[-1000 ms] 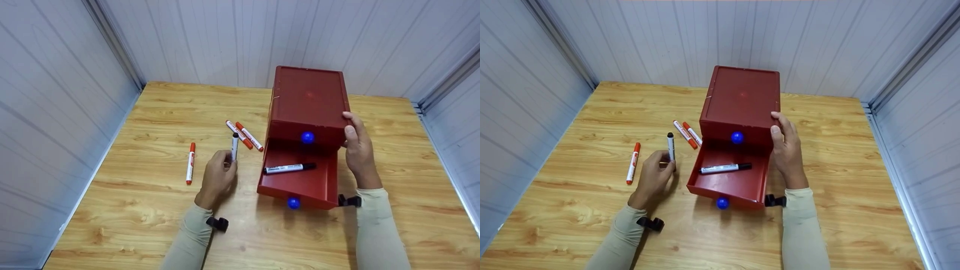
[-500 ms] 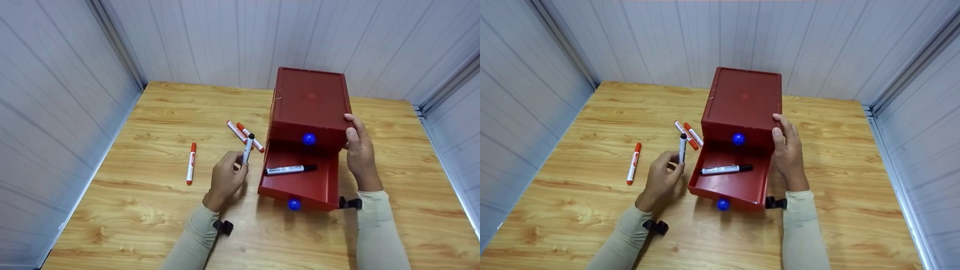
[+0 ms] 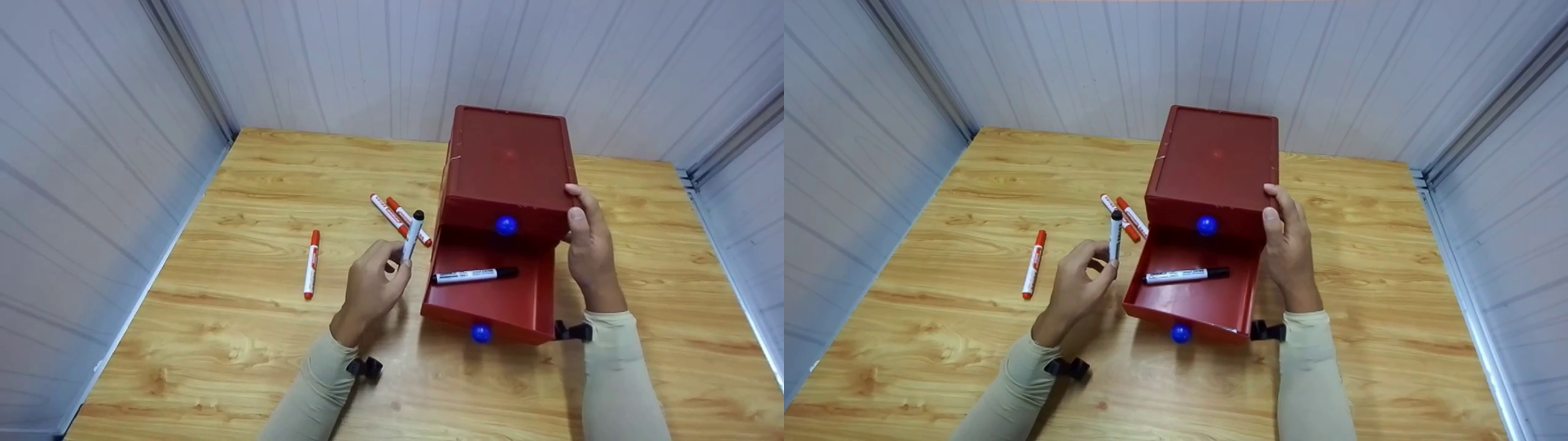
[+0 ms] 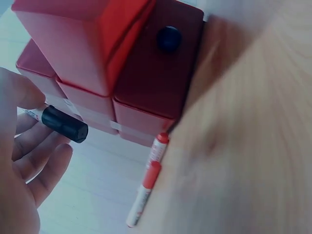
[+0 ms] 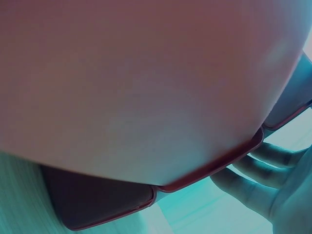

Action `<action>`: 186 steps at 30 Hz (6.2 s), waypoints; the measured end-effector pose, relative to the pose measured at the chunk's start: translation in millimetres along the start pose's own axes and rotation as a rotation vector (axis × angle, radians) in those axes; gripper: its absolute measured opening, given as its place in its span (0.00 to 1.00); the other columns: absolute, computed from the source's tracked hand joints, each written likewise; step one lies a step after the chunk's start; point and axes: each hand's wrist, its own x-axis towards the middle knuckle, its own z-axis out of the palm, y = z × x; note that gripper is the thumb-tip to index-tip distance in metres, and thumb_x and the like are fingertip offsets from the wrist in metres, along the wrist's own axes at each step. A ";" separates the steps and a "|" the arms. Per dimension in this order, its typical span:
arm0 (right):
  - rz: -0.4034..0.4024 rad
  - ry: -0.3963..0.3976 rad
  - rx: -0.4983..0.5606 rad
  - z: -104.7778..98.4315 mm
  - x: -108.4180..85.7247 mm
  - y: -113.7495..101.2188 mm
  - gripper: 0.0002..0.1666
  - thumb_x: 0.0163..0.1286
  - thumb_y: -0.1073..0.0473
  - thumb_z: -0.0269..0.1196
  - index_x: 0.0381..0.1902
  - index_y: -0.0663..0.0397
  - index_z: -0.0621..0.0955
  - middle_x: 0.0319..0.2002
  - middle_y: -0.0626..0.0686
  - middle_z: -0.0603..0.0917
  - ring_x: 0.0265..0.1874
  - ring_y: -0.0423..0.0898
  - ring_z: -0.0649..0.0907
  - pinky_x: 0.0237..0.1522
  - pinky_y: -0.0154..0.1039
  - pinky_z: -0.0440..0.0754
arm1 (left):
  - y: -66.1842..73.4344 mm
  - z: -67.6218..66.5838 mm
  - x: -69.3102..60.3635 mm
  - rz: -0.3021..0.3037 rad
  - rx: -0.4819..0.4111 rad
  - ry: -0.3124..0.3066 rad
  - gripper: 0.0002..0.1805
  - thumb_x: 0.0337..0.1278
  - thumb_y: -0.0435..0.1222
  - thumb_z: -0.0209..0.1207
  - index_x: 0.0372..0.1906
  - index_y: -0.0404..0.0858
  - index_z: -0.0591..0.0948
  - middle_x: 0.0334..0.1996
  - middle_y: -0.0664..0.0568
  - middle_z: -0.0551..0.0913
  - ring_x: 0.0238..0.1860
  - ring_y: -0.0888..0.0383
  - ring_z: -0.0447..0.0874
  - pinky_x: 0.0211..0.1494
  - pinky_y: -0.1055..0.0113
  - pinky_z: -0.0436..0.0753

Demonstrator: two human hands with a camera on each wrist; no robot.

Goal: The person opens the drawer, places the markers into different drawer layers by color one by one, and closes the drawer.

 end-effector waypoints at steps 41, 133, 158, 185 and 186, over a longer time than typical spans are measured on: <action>0.003 0.011 0.011 -0.7 -2.0 0.1 0.25 0.80 0.58 0.46 0.70 0.58 0.69 0.60 0.59 0.71 0.46 0.51 0.79 0.40 0.33 0.82 | 77.4 9.4 32.9 0.283 0.106 -0.173 0.11 0.58 0.36 0.64 0.46 0.40 0.86 0.32 0.55 0.81 0.30 0.59 0.76 0.32 0.65 0.75; -0.036 0.016 -0.072 -1.2 -3.6 0.3 0.25 0.80 0.58 0.44 0.70 0.58 0.68 0.57 0.56 0.74 0.44 0.50 0.80 0.40 0.33 0.80 | 93.3 22.8 16.5 0.451 0.113 -0.426 0.05 0.62 0.38 0.63 0.39 0.46 0.88 0.32 0.61 0.84 0.34 0.66 0.80 0.36 0.70 0.78; -0.003 -0.013 -0.060 -3.4 -2.5 0.1 0.26 0.81 0.55 0.44 0.71 0.56 0.67 0.59 0.57 0.73 0.45 0.51 0.80 0.42 0.34 0.80 | 92.0 25.5 11.1 0.391 0.184 -0.494 0.05 0.59 0.43 0.67 0.39 0.49 0.88 0.33 0.63 0.84 0.34 0.67 0.82 0.37 0.69 0.79; -0.001 -0.037 -0.084 -4.1 -1.9 -2.6 0.25 0.81 0.57 0.44 0.72 0.56 0.66 0.61 0.56 0.71 0.48 0.51 0.79 0.43 0.34 0.80 | 85.3 38.8 16.5 0.415 0.187 -0.336 0.03 0.61 0.39 0.65 0.33 0.49 0.83 0.29 0.62 0.80 0.33 0.65 0.82 0.38 0.68 0.80; 0.002 -0.037 -0.081 -4.1 -2.0 -2.6 0.25 0.81 0.56 0.44 0.72 0.56 0.66 0.61 0.56 0.71 0.48 0.51 0.79 0.44 0.34 0.80 | 85.1 39.0 16.4 0.413 0.177 -0.332 0.03 0.61 0.39 0.65 0.32 0.48 0.83 0.28 0.62 0.81 0.33 0.65 0.82 0.38 0.68 0.80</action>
